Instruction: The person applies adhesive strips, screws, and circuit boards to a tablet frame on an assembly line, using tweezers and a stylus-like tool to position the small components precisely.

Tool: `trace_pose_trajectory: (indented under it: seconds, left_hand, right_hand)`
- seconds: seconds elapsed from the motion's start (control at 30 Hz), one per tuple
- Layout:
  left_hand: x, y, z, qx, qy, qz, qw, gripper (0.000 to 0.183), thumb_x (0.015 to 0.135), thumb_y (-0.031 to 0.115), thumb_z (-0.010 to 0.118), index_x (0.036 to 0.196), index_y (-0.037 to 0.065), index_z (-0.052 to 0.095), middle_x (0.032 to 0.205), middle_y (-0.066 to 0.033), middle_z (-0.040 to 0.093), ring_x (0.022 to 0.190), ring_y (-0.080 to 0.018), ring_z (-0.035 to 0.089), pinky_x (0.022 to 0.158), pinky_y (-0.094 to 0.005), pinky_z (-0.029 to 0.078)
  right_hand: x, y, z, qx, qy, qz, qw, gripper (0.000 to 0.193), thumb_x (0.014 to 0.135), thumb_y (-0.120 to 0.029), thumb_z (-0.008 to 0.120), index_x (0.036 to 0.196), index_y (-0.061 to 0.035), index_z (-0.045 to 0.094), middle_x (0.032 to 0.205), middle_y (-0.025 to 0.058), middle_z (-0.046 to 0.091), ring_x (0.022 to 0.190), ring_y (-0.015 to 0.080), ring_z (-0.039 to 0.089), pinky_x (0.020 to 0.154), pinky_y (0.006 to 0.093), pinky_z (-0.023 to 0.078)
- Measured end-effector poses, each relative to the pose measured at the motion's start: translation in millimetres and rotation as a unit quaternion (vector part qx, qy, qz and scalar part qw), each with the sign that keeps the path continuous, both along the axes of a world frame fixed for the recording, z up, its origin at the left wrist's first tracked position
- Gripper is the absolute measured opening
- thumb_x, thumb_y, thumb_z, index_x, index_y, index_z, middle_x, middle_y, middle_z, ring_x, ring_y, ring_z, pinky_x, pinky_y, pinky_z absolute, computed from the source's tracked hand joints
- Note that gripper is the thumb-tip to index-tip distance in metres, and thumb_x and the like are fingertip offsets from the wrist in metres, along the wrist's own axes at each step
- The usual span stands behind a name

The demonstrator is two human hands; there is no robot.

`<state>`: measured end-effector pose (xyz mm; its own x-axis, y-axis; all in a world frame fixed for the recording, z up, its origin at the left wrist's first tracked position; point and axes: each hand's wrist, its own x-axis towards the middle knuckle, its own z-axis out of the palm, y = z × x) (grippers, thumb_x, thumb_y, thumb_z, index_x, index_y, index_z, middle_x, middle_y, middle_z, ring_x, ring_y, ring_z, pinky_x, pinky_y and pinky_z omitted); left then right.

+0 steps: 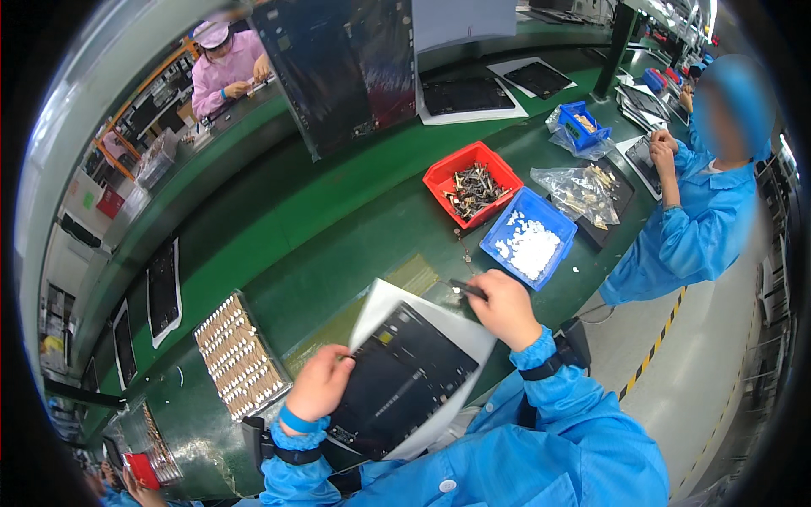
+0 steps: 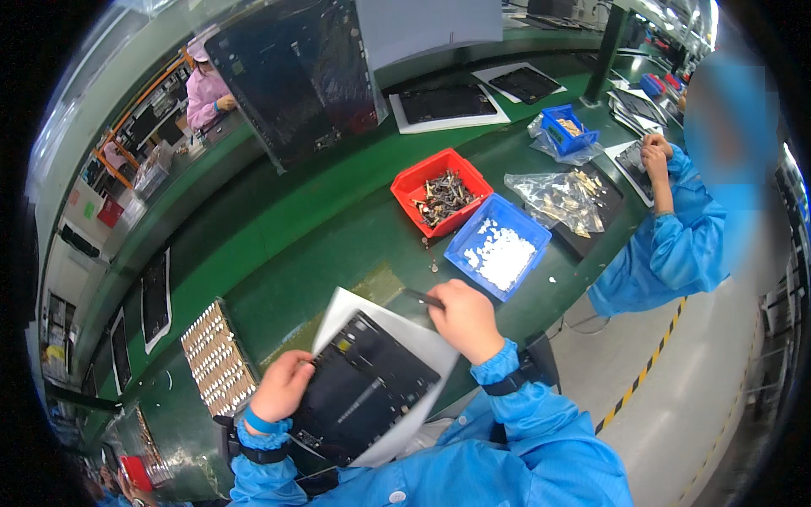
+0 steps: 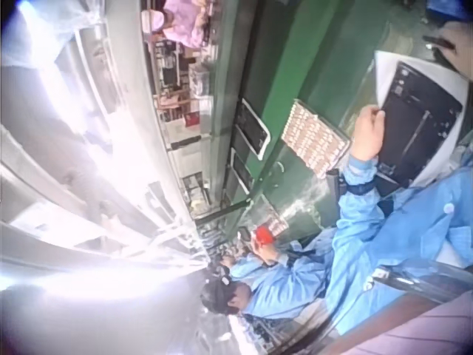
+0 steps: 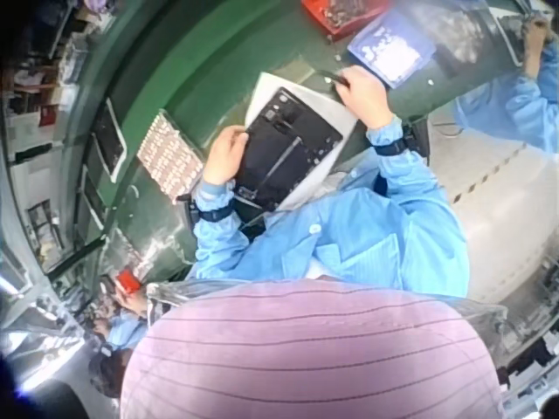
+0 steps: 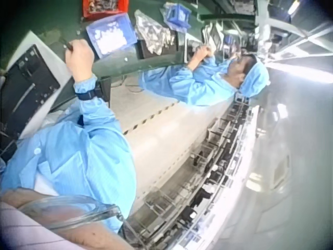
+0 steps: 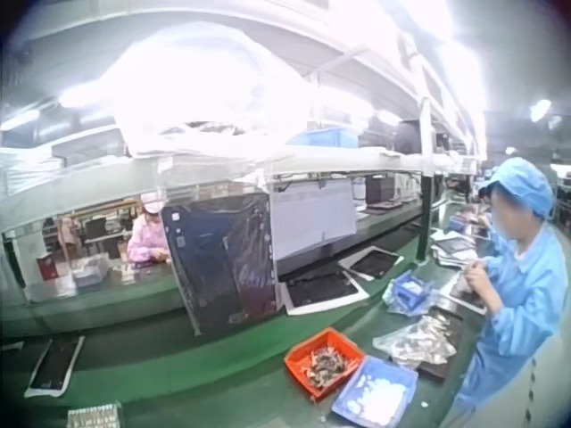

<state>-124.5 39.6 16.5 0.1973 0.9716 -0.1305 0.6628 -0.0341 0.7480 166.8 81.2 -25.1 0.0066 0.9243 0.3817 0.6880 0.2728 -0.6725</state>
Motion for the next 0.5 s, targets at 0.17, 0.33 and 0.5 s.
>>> trace_pose_trajectory:
  seconds: [0.17,0.33,0.5]
  left_hand:
    - [-67,39,10,0.05,0.005,0.115,0.992,0.023,0.09,0.017,0.046,0.098,-0.003,0.056,0.09,-0.0126,0.061,0.081,-0.0193,0.056,0.075,-0.0295,0.044]
    - [-138,120,14,-0.002,-0.266,0.254,0.93,0.021,0.091,0.016,0.044,0.099,0.0,0.056,0.092,-0.0041,0.061,0.086,-0.0136,0.055,0.076,-0.0265,0.044]
    - [-346,263,-93,0.184,0.0,0.34,0.922,0.028,0.091,0.019,0.038,0.096,-0.001,0.059,0.09,-0.0165,0.063,0.083,-0.0279,0.062,0.071,-0.0374,0.048]
  right_hand:
    - [-9,13,-19,-0.031,-0.173,0.004,0.984,0.014,0.064,-0.012,0.066,0.078,-0.0121,0.065,0.073,0.0051,0.055,0.068,0.026,0.058,0.057,0.0367,0.047]
    - [-3,14,-25,0.009,-0.115,0.012,0.993,0.013,0.062,-0.013,0.067,0.074,-0.01,0.061,0.077,0.005,0.056,0.066,0.0262,0.058,0.055,0.0391,0.047]
    - [-12,13,-15,0.074,-0.029,0.053,0.995,0.021,0.055,-0.007,0.069,0.073,-0.0101,0.058,0.076,0.0036,0.057,0.068,0.0235,0.058,0.056,0.0347,0.047]
